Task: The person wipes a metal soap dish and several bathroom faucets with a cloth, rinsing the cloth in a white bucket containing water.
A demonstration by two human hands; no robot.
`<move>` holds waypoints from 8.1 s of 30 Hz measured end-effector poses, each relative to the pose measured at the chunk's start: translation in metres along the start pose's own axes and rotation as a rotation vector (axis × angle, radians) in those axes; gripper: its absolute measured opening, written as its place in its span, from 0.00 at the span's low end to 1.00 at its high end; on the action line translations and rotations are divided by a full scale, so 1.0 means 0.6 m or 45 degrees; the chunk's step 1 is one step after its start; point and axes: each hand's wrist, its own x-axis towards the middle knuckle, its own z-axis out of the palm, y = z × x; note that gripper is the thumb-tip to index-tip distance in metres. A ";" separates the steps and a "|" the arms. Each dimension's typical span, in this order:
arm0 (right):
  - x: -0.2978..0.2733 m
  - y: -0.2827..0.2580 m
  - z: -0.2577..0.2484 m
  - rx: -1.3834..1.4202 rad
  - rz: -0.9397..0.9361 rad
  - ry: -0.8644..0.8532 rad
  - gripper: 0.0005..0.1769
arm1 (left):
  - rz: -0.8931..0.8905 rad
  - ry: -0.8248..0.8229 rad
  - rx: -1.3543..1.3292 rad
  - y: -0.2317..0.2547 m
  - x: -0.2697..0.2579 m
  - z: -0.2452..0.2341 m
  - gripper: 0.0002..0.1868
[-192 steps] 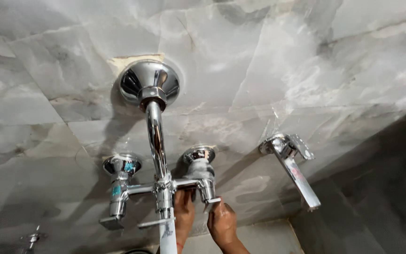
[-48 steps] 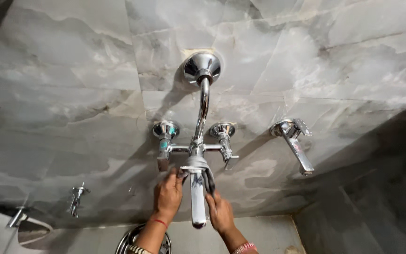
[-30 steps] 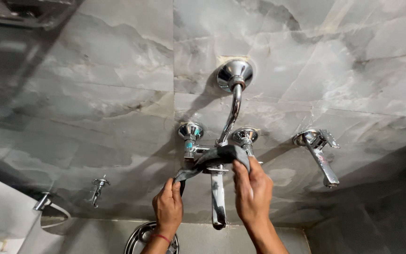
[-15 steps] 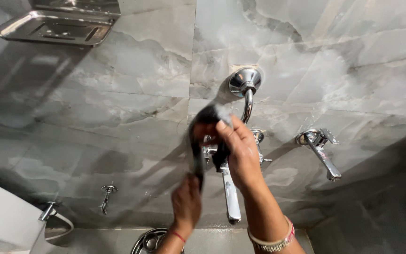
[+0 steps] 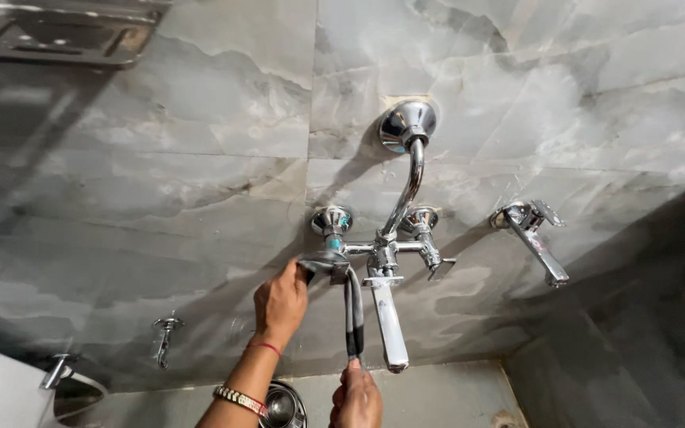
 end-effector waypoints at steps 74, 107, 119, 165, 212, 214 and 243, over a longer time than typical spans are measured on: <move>0.518 0.042 -0.130 -1.393 -0.938 -0.225 0.17 | -0.035 -0.305 0.083 -0.023 -0.045 0.327 0.11; 0.524 0.119 -0.370 -1.382 -1.687 -0.249 0.28 | 0.142 0.102 -0.146 -0.009 -0.182 0.356 0.09; 0.461 0.089 -0.393 -1.389 -1.691 -0.404 0.12 | 0.088 0.113 -0.458 0.011 -0.242 0.377 0.11; 0.533 -0.089 -0.157 -1.274 -1.927 -0.347 0.13 | -0.578 -0.382 0.140 -0.075 -0.244 0.401 0.16; 0.481 -0.107 -0.197 -1.221 -2.065 -0.356 0.21 | -0.442 -0.313 -0.012 -0.056 -0.343 0.366 0.18; 0.466 -0.123 -0.192 -1.267 -2.031 -0.407 0.21 | -0.648 -0.454 0.000 -0.054 -0.357 0.376 0.18; 0.438 0.010 -0.326 -1.404 -1.806 -0.346 0.24 | -0.240 -0.092 -0.032 0.004 -0.358 0.316 0.11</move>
